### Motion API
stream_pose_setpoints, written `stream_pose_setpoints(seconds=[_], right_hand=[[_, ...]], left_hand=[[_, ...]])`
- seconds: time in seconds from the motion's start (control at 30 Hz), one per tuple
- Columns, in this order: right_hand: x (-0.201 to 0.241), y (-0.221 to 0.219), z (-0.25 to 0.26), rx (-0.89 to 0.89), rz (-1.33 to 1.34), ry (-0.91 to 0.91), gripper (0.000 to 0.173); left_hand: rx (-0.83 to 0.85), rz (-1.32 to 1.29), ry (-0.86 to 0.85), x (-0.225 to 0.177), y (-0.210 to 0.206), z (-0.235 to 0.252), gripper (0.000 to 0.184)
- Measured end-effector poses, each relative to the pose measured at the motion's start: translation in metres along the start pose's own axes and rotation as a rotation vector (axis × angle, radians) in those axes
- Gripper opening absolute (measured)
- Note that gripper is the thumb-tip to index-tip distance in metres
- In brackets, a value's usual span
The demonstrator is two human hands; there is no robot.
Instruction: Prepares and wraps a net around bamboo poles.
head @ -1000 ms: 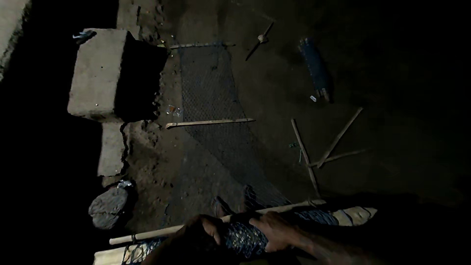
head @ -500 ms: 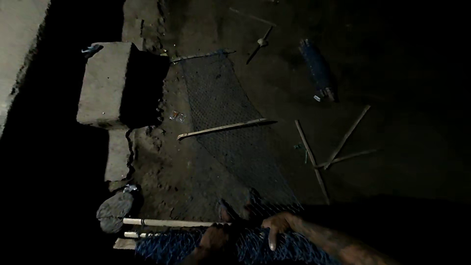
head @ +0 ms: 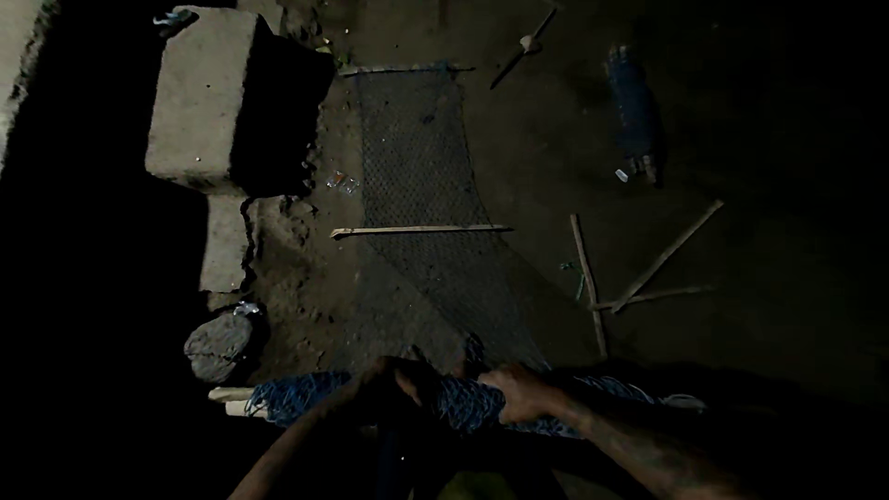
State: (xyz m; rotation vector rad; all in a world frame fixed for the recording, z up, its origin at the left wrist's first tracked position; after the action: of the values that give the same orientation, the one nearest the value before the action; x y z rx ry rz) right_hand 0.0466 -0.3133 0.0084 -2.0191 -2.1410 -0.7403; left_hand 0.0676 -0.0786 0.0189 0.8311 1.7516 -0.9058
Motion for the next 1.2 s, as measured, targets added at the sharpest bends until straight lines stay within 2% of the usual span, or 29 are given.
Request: stream_pose_setpoints(seconds=[0.07, 0.1, 0.13, 0.17, 0.23, 0.3, 0.37, 0.4, 0.47, 0.5, 0.53, 0.6, 0.67, 0.73, 0.8, 0.87, 0.93, 1.0, 1.07, 1.13, 1.2], right_hand=[[-0.015, 0.006, 0.012, 0.059, 0.118, 0.021, 0.064], [-0.024, 0.008, 0.019, 0.074, 0.196, 0.027, 0.065], [-0.032, 0.009, 0.025, 0.087, 0.272, 0.042, 0.063], [-0.037, 0.012, 0.029, 0.097, 0.346, 0.067, 0.059], [-0.039, 0.02, 0.031, 0.142, 0.506, 0.098, 0.055], [-0.036, 0.027, 0.029, 0.157, 0.669, 0.097, 0.053], [-0.032, 0.032, 0.027, 0.152, 0.82, 0.041, 0.064], [-0.03, 0.034, 0.026, 0.144, 0.886, 0.013, 0.073], [-0.024, 0.039, 0.025, 0.159, 0.973, -0.005, 0.085], [-0.018, 0.043, 0.025, 0.179, 1.021, 0.017, 0.081], [-0.014, 0.046, 0.027, 0.21, 1.068, 0.051, 0.069], [-0.008, 0.049, 0.032, 0.261, 1.079, 0.081, 0.046], [-0.009, 0.056, 0.04, 0.254, 1.015, 0.031, 0.037], [0.007, 0.067, 0.034, 0.199, 0.959, -0.057, 0.023], [0.0, 0.073, 0.038, 0.127, 1.004, -0.159, 0.019], [-0.002, 0.085, 0.046, 0.087, 0.947, -0.212, 0.02], [-0.007, 0.1, 0.05, 0.163, 0.748, -0.121, 0.018], [-0.013, 0.13, 0.06, 0.192, 0.504, 0.12, 0.035], [-0.011, 0.159, 0.055, 0.152, 0.416, 0.24, 0.054], [0.006, 0.166, 0.037, 0.158, 0.219, 0.255, 0.084], [0.016, 0.156, 0.03, 0.123, -0.113, 0.121, 0.114]], left_hand=[[0.099, 0.335, 0.413, 0.013, 0.005, 0.016, 0.041], [0.105, 0.478, 0.466, 0.004, 0.008, 0.02, 0.052], [0.018, 0.574, 0.447, -0.013, 0.01, 0.016, 0.059], [-0.178, 0.62, 0.377, -0.03, 0.012, 0.003, 0.059], [-0.76, 0.57, 0.137, -0.049, 0.008, -0.041, 0.051], [-1.291, 0.503, -0.034, -0.039, -0.008, -0.087, 0.047], [-1.648, 0.248, 0.034, -0.007, -0.026, -0.117, 0.055], [-1.748, 0.041, 0.106, 0.013, -0.034, -0.124, 0.056], [-1.726, -0.399, 0.146, 0.054, -0.051, -0.117, 0.052], [-1.659, -0.576, 0.087, 0.069, -0.056, -0.104, 0.049], [-1.578, -0.704, -0.007, 0.073, -0.058, -0.088, 0.046], [-1.405, -0.898, -0.193, 0.051, -0.057, -0.058, 0.051], [-1.346, -1.119, -0.374, 0.017, -0.046, -0.037, 0.064], [-1.41, -1.329, -0.509, 0.0, -0.034, -0.021, 0.063], [-1.505, -1.358, -0.566, -0.003, -0.029, -0.005, 0.049], [-1.642, -1.281, -0.535, -0.004, -0.02, 0.005, 0.034], [-1.78, -1.209, -0.463, 0.0, -0.019, 0.015, 0.024], [-1.881, -1.109, -0.348, 0.009, -0.019, 0.026, 0.026], [-1.963, -1.048, -0.192, 0.018, -0.023, 0.042, 0.039], [-2.036, -1.042, 0.03, 0.021, -0.027, 0.06, 0.054], [-2.019, -1.1, 0.163, 0.013, -0.031, 0.084, 0.066]])
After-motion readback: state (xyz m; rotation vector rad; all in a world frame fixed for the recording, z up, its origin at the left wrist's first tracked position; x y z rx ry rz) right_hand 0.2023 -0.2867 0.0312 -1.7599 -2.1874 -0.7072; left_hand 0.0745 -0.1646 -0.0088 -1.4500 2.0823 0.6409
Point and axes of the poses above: each hand's wrist, its own z-axis towards the middle knuckle, its own y-axis out of the back of the hand, x = y × z, the point moved 6 cm from there along z, towards the middle knuckle, and after that the axes turned 7 degrees about -y, right-handed, at the moved point
